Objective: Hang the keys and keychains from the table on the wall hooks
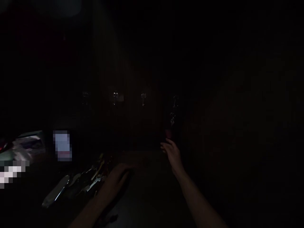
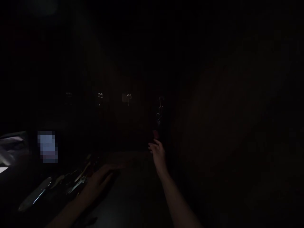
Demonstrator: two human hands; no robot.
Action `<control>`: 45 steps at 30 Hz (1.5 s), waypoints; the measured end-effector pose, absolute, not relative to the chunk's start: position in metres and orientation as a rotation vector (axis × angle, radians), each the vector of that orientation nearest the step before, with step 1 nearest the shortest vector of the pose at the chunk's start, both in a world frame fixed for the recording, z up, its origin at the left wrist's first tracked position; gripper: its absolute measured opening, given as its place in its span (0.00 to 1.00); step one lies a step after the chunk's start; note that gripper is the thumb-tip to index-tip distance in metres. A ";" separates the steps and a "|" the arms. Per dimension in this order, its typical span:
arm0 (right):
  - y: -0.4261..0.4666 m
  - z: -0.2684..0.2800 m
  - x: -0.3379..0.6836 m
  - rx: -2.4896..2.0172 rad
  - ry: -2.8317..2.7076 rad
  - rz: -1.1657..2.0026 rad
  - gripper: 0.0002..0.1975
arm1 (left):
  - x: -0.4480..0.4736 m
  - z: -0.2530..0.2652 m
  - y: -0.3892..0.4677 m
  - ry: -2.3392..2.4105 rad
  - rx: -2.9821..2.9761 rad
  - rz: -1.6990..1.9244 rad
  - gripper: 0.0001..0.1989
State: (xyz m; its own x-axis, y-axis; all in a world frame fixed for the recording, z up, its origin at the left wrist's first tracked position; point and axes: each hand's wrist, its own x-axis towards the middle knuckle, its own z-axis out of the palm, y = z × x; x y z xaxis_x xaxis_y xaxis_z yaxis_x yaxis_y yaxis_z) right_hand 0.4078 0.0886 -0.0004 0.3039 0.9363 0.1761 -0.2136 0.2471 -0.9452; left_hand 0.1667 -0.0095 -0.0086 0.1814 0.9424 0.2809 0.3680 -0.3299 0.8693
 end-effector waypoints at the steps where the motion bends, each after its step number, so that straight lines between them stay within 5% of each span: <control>1: 0.087 -0.005 0.407 -1.010 -0.946 0.971 0.21 | 0.165 -0.009 -0.009 1.233 1.827 1.119 0.13; 7: 0.082 -0.030 0.396 -1.092 -1.322 0.963 0.12 | 0.160 -0.014 -0.006 1.252 1.888 1.090 0.14; 15: 0.083 -0.046 0.381 -1.355 -1.984 0.311 0.15 | 0.160 -0.007 -0.009 1.284 2.131 0.926 0.21; 21: 0.079 -0.039 0.379 -1.458 -2.133 0.174 0.12 | 0.157 -0.006 -0.009 1.273 2.201 0.869 0.24; 36: 0.045 -0.003 0.343 -1.090 -1.981 0.799 0.03 | 0.161 -0.031 -0.007 1.387 2.104 1.099 0.17; 45: 0.034 -0.002 0.327 -1.006 -1.600 1.209 0.08 | 0.168 -0.016 -0.007 1.398 1.722 1.171 0.09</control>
State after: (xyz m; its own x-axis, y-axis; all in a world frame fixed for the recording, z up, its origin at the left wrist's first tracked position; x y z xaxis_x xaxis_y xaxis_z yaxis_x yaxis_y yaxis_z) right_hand 0.3268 0.0337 -0.0024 -0.2971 0.9405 0.1651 0.0980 0.2020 -0.9745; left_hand 0.1677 -0.0073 -0.0161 0.0454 0.9675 0.2488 0.4152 -0.2448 0.8762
